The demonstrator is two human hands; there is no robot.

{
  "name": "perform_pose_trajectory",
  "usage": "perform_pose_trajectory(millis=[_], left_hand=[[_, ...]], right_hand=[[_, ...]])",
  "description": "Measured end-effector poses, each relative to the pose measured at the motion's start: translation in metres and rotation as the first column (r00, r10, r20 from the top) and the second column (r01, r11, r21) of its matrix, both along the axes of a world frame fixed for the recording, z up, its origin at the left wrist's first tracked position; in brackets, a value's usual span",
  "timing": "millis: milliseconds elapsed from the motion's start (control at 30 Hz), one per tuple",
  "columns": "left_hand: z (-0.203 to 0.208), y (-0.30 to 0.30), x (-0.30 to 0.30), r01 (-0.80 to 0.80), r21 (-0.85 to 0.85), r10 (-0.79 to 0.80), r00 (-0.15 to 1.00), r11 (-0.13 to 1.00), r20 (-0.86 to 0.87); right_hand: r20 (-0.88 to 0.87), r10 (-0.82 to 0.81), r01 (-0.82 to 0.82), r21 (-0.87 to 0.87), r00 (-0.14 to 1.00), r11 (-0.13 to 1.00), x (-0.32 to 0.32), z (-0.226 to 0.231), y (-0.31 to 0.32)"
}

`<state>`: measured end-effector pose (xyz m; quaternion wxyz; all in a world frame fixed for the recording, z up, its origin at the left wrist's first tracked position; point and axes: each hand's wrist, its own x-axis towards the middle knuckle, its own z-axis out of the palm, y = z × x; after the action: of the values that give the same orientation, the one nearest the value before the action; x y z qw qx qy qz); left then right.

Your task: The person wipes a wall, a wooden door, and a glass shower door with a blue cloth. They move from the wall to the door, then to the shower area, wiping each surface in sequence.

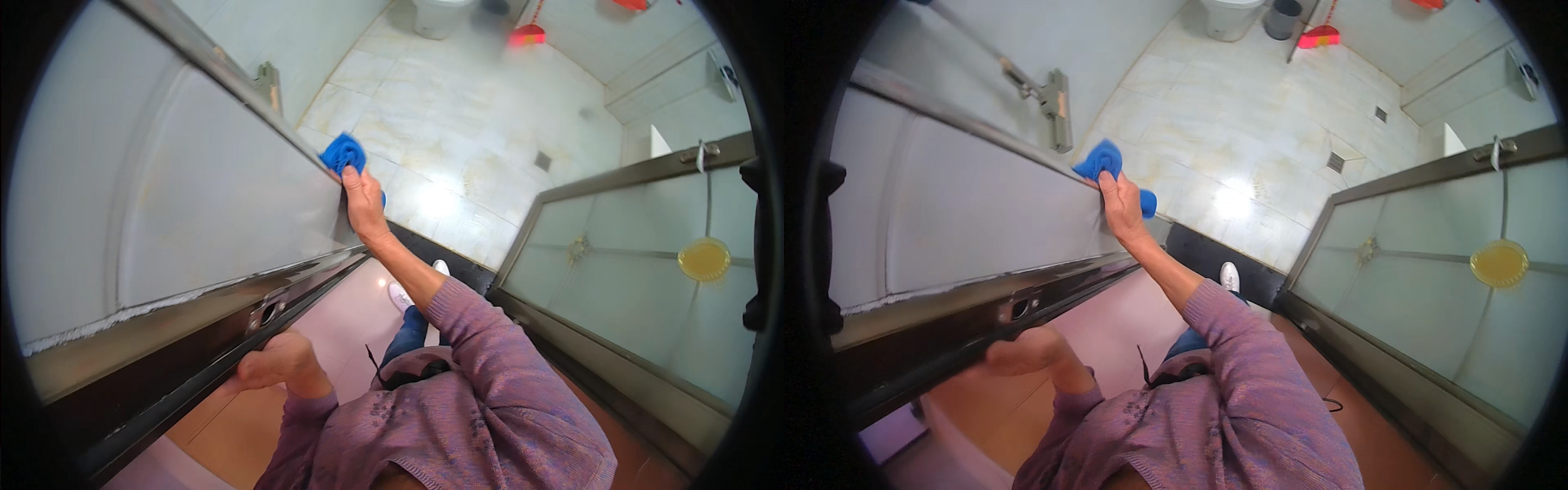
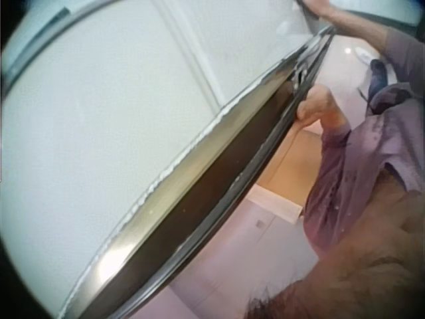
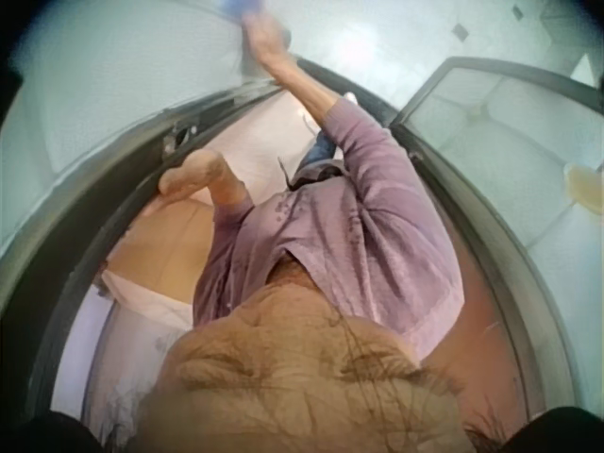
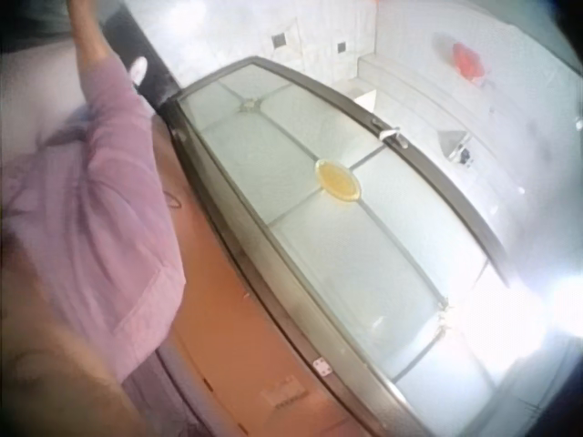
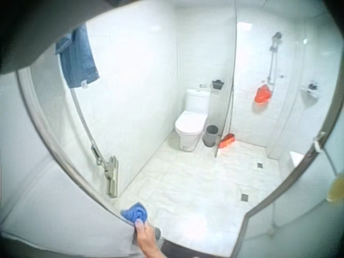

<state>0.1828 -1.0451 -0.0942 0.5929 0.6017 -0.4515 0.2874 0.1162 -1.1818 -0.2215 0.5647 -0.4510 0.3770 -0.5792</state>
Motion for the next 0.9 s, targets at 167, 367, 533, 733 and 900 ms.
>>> perform_pose_trajectory(millis=[167,367,533,733,900], left_hand=[[-0.005,0.002,0.004,-0.214,-0.149,0.217,0.976,0.965,0.006],[-0.001,-0.012,-0.002,-0.101,-0.23,0.087,0.994,0.968,-0.071],[0.002,-0.015,-0.004,-0.174,-0.29,0.16,0.985,0.941,-0.071],[0.008,-0.013,-0.004,-0.292,-0.177,0.302,0.953,0.94,0.029],[0.015,-0.019,-0.003,-0.386,-0.172,0.42,0.867,0.907,0.269]], right_hand=[[-0.338,0.035,0.003,0.113,0.94,0.994,-0.006,-0.04,-0.007],[-0.093,-0.058,0.022,-0.347,0.994,0.938,0.008,0.107,-0.014],[0.328,-0.033,0.247,-0.638,0.944,0.729,0.015,0.203,-0.02],[0.134,-0.023,0.101,-0.611,0.991,0.785,0.003,0.119,-0.012],[-0.018,0.269,-0.258,-0.359,0.963,0.897,-0.02,0.04,-0.016]])
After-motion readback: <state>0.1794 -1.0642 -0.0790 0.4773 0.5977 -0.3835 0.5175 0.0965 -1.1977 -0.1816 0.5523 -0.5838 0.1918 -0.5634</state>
